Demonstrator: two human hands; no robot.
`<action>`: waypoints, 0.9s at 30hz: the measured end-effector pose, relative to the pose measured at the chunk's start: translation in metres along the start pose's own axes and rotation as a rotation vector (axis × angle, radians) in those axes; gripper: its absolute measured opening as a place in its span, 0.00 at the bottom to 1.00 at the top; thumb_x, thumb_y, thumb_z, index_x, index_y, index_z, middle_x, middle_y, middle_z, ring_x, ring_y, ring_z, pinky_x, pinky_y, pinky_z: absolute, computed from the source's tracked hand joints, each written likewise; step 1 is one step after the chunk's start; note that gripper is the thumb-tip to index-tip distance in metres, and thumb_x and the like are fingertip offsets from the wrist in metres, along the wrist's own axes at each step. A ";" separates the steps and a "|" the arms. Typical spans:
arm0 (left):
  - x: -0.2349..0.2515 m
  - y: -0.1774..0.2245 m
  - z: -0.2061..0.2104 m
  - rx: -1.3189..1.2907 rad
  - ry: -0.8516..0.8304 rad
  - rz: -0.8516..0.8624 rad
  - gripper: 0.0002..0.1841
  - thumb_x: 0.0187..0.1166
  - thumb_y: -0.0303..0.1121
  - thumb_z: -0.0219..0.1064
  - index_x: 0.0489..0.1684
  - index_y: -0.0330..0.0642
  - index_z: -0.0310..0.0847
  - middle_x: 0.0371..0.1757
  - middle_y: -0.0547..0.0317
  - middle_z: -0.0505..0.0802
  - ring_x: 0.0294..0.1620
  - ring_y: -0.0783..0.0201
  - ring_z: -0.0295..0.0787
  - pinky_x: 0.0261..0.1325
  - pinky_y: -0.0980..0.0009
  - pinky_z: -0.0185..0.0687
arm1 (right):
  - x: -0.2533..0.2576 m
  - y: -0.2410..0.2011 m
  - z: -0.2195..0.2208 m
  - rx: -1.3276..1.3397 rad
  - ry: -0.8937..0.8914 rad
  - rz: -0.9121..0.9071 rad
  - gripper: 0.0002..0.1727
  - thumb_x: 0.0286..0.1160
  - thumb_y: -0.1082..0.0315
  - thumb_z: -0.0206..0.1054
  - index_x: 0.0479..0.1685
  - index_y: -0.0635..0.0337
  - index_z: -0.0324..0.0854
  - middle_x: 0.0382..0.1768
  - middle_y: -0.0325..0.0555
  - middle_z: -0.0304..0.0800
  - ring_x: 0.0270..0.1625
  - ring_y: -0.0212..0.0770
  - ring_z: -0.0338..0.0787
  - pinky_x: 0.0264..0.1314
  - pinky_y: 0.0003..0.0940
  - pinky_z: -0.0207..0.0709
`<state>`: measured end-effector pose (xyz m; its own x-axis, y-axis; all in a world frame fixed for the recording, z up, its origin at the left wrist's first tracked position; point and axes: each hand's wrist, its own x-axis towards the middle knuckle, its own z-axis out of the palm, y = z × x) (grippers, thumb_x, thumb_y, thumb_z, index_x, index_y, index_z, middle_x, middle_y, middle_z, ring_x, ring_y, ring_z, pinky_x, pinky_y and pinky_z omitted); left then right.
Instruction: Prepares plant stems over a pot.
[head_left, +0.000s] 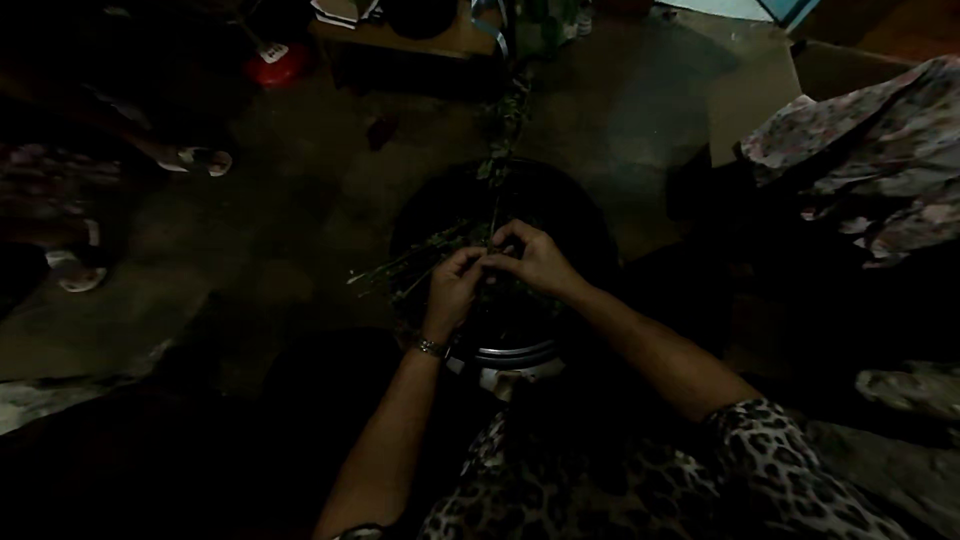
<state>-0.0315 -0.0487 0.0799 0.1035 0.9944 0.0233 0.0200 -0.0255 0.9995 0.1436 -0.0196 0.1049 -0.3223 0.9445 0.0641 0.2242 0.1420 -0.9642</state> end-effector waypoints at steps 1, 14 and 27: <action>0.000 0.001 0.001 -0.021 -0.007 -0.018 0.07 0.85 0.25 0.64 0.52 0.38 0.85 0.41 0.65 0.92 0.36 0.74 0.89 0.44 0.76 0.89 | 0.002 -0.001 -0.003 -0.004 -0.010 0.046 0.18 0.75 0.70 0.75 0.59 0.69 0.79 0.44 0.50 0.86 0.41 0.35 0.86 0.47 0.31 0.84; -0.002 0.000 0.008 -0.174 0.030 -0.117 0.13 0.94 0.38 0.53 0.46 0.45 0.84 0.33 0.67 0.88 0.30 0.74 0.83 0.37 0.79 0.83 | -0.001 0.000 -0.007 0.263 -0.110 0.254 0.11 0.92 0.69 0.54 0.55 0.69 0.77 0.42 0.48 0.89 0.38 0.35 0.92 0.46 0.32 0.90; -0.004 -0.004 0.009 0.018 0.054 -0.076 0.08 0.91 0.35 0.59 0.46 0.46 0.84 0.31 0.69 0.86 0.25 0.79 0.78 0.30 0.84 0.77 | -0.003 -0.002 -0.004 0.128 -0.028 0.154 0.06 0.78 0.74 0.71 0.46 0.69 0.84 0.37 0.47 0.90 0.28 0.30 0.88 0.35 0.26 0.86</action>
<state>-0.0231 -0.0539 0.0755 0.0471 0.9976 -0.0511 0.0441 0.0490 0.9978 0.1477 -0.0219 0.1079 -0.3190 0.9432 -0.0924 0.1547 -0.0443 -0.9870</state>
